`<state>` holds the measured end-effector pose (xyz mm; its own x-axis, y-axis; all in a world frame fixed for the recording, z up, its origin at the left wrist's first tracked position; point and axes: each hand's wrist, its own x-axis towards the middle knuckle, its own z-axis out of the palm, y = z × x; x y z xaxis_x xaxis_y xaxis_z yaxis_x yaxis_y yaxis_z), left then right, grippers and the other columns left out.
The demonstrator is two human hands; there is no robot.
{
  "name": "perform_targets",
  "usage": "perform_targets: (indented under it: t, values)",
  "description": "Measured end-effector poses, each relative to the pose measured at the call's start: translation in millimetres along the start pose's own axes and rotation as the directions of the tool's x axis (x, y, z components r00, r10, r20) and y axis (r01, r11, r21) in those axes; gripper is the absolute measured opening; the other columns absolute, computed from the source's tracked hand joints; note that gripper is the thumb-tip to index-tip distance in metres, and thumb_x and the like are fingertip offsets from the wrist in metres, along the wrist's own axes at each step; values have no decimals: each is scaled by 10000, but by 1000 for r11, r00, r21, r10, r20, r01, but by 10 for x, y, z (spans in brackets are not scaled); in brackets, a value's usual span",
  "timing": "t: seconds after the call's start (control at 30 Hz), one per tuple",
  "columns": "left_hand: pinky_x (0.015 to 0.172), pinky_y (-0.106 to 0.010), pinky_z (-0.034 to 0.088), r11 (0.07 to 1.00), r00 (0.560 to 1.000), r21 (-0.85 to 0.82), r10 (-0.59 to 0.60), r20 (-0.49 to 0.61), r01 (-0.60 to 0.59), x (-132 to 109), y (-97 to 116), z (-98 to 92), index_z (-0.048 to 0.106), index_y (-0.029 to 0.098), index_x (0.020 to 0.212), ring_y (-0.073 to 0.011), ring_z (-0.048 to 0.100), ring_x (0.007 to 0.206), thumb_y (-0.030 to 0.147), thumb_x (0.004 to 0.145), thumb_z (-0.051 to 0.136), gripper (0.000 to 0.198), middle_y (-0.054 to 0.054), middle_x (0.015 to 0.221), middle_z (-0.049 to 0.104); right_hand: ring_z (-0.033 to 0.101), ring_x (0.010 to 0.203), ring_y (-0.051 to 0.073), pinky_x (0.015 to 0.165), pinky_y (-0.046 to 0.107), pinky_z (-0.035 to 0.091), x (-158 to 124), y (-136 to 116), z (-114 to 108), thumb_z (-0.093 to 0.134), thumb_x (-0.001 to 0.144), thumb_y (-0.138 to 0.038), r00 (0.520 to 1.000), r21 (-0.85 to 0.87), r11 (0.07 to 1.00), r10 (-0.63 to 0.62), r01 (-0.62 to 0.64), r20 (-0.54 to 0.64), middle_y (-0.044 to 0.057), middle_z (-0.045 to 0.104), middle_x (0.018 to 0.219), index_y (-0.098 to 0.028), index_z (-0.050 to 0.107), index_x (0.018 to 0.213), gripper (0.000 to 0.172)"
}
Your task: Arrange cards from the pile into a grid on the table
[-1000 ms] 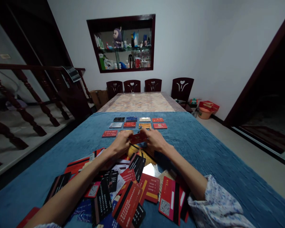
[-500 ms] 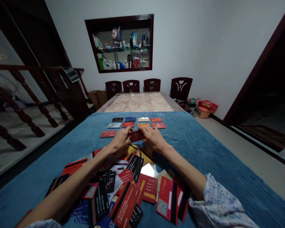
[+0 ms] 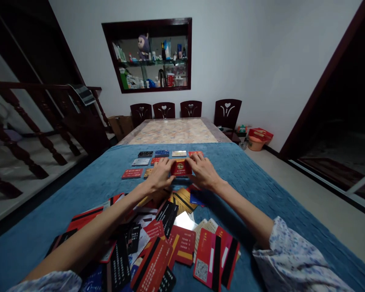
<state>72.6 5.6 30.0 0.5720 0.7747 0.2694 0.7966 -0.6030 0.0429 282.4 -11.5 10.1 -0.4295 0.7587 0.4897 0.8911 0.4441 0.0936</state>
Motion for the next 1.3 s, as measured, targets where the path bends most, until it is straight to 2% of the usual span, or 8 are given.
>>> perform_targets:
  t: [0.23, 0.4, 0.57, 0.7, 0.87, 1.03, 1.13, 1.3]
  values:
    - [978, -469, 388, 999, 999, 25, 38, -10, -38, 210, 68, -2, 432, 179, 1287, -313, 430, 1218, 215, 857, 592, 460, -140, 1299, 530, 466, 1078, 313, 845, 398, 440, 34, 291, -14, 646, 835, -380, 1000, 14, 1000, -17, 17, 11, 176, 557, 1224, -127, 541, 1257, 502]
    - [976, -471, 392, 996, 998, 67, 66, -11, -65, 415, 126, 41, 482, 149, 1229, -319, 440, 1211, 269, 857, 604, 410, -153, 1280, 563, 494, 1042, 296, 849, 396, 456, 86, 526, -37, 667, 823, -361, 998, 25, 999, -40, 39, 41, 156, 572, 1181, -159, 538, 1274, 511]
    - [971, -470, 405, 990, 999, 130, 53, 1, -52, 632, 176, 130, 495, 173, 1230, -314, 448, 1209, 292, 857, 608, 408, -135, 1287, 570, 504, 1023, 288, 849, 392, 462, 145, 736, -13, 674, 808, -325, 992, 10, 999, -42, 41, 117, 156, 567, 1158, -149, 536, 1285, 527]
    - [968, -477, 407, 987, 998, 144, 64, 25, -67, 789, 183, 202, 518, 178, 1207, -317, 440, 1222, 307, 849, 628, 397, -137, 1288, 562, 499, 1047, 284, 865, 381, 454, 187, 835, 7, 651, 832, -305, 979, 1, 1000, 4, -4, 202, 160, 555, 1168, -155, 534, 1301, 506]
    - [975, -488, 393, 989, 995, 134, 58, 77, -68, 972, 192, 317, 548, 178, 1174, -321, 408, 1255, 287, 844, 626, 356, -134, 1294, 557, 494, 1104, 295, 852, 355, 453, 263, 889, 47, 641, 839, -285, 932, -44, 996, 92, -82, 351, 164, 553, 1183, -164, 525, 1310, 499]
    - [983, -499, 377, 990, 991, 131, 33, 126, -50, 1152, 198, 466, 573, 171, 1159, -328, 403, 1257, 308, 837, 633, 355, -144, 1287, 568, 502, 1147, 313, 830, 356, 470, 363, 914, 100, 593, 862, -277, 844, -121, 978, 208, -171, 494, 167, 566, 1223, -174, 510, 1323, 479]
    - [991, -514, 370, 992, 990, 118, 21, 137, -37, 1225, 207, 529, 572, 158, 1174, -336, 401, 1258, 319, 844, 621, 371, -159, 1290, 572, 498, 1180, 322, 851, 375, 475, 409, 946, 141, 586, 871, -307, 809, -136, 967, 254, -215, 530, 166, 565, 1257, -196, 490, 1347, 497]
    - [1003, -520, 365, 995, 982, 96, 10, 191, -29, 1275, 227, 556, 602, 154, 1148, -346, 391, 1272, 319, 860, 599, 332, -167, 1292, 578, 511, 1190, 341, 863, 416, 485, 439, 1005, 233, 581, 873, -336, 784, -138, 960, 280, -245, 554, 182, 564, 1283, -206, 509, 1328, 478]
